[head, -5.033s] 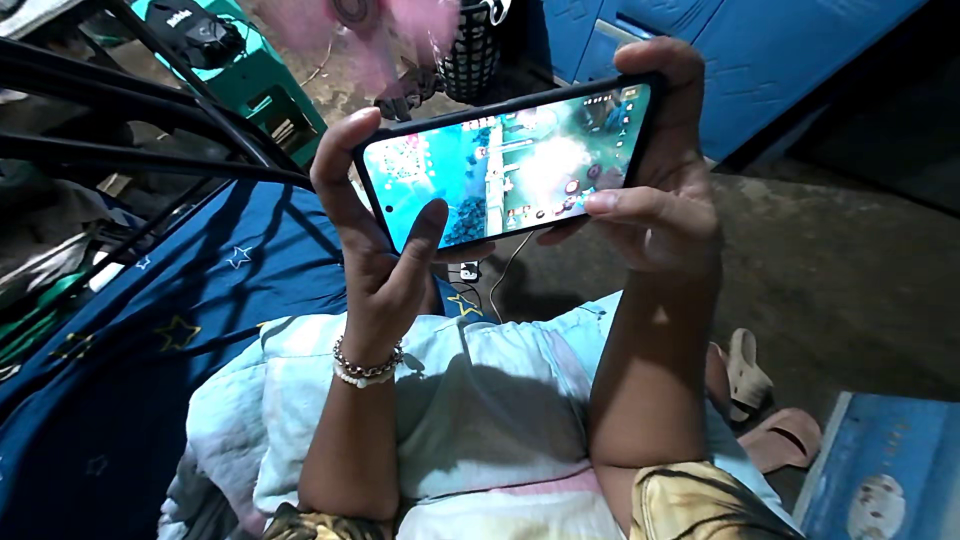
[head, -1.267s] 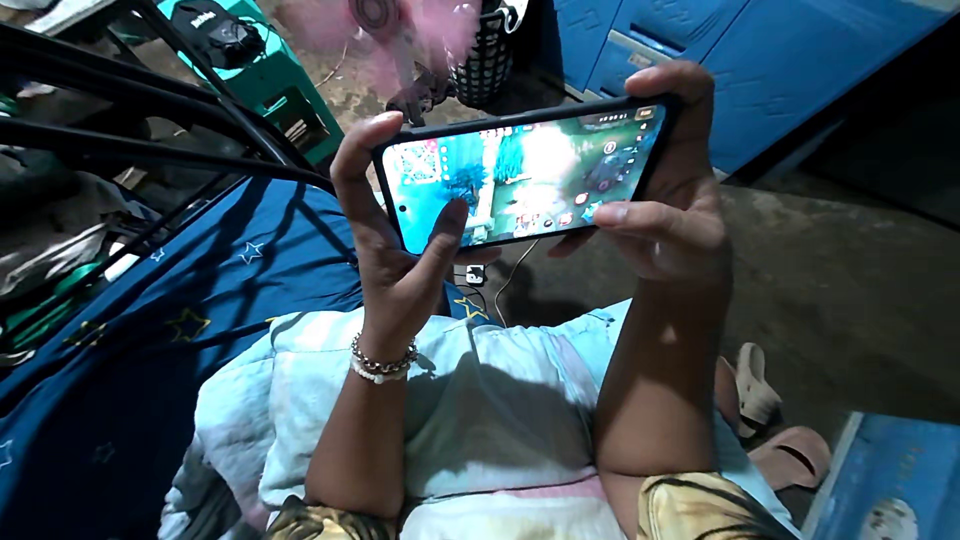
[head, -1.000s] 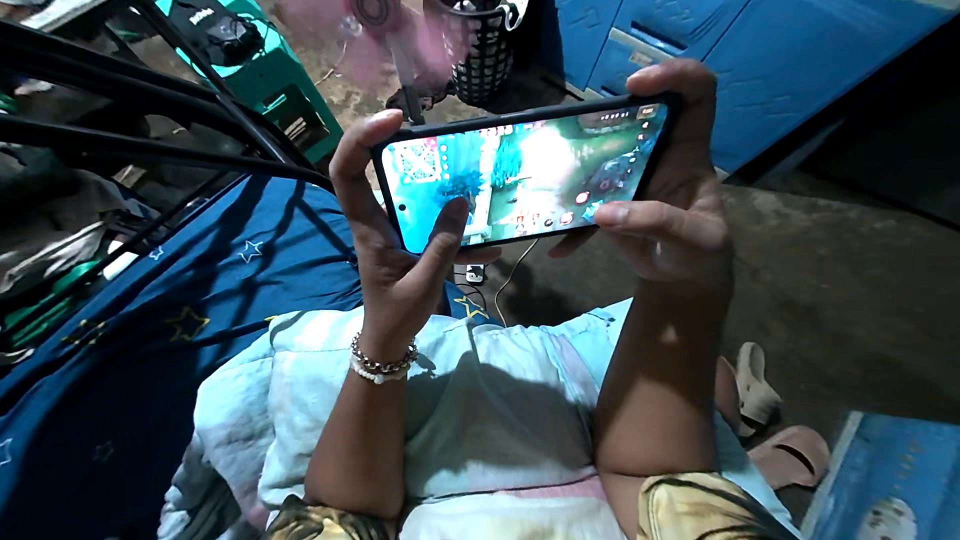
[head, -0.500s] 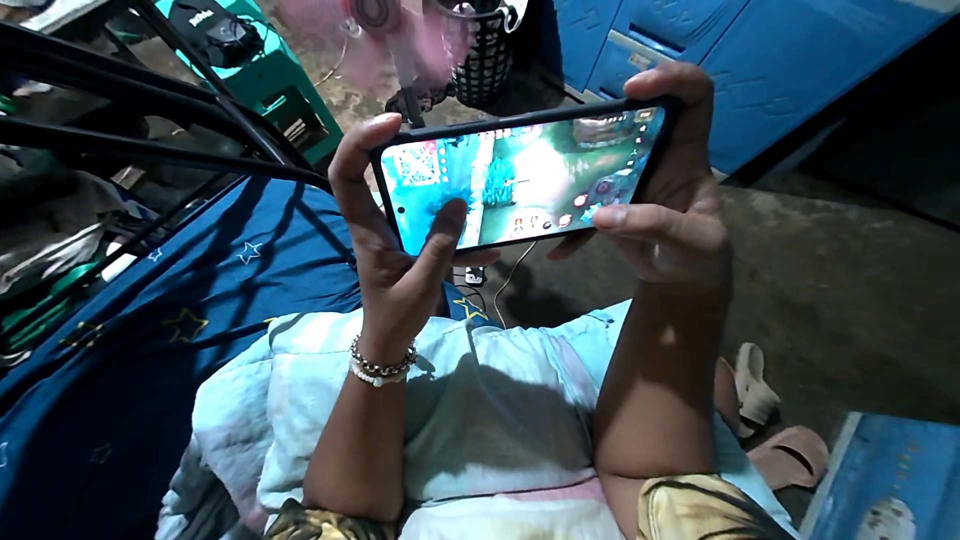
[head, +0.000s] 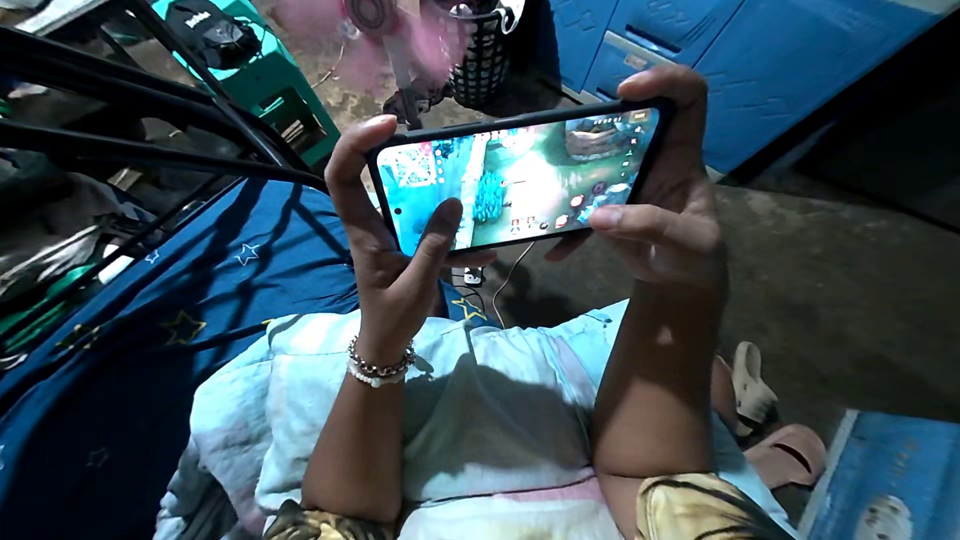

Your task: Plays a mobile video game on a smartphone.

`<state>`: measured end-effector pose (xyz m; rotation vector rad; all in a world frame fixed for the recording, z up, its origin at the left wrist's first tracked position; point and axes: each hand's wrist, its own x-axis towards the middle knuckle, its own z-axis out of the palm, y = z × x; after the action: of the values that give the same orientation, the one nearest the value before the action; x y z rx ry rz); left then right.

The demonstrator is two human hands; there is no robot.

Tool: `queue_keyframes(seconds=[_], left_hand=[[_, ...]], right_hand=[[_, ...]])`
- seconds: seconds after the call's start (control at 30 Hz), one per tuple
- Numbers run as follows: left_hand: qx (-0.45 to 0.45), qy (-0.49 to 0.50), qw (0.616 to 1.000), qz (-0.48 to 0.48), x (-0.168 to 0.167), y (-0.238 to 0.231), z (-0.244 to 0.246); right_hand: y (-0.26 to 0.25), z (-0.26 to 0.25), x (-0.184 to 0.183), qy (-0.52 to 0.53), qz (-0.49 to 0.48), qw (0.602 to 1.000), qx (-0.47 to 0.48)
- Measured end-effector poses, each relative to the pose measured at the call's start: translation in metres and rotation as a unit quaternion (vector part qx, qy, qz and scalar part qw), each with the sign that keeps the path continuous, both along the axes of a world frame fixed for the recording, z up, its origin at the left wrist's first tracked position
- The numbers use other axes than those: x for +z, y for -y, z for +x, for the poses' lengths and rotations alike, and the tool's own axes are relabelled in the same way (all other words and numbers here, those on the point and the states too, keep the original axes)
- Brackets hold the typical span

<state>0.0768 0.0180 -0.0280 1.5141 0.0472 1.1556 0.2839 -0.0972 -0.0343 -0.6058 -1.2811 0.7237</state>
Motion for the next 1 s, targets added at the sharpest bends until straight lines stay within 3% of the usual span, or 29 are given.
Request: queue_keyframes(seconds=[1.0], left_hand=[[0.013,-0.008,1.0,-0.003,0.0003,0.001,0.0]], right_hand=[[0.0002,-0.001,0.0,-0.004,-0.001,1.0,-0.003]])
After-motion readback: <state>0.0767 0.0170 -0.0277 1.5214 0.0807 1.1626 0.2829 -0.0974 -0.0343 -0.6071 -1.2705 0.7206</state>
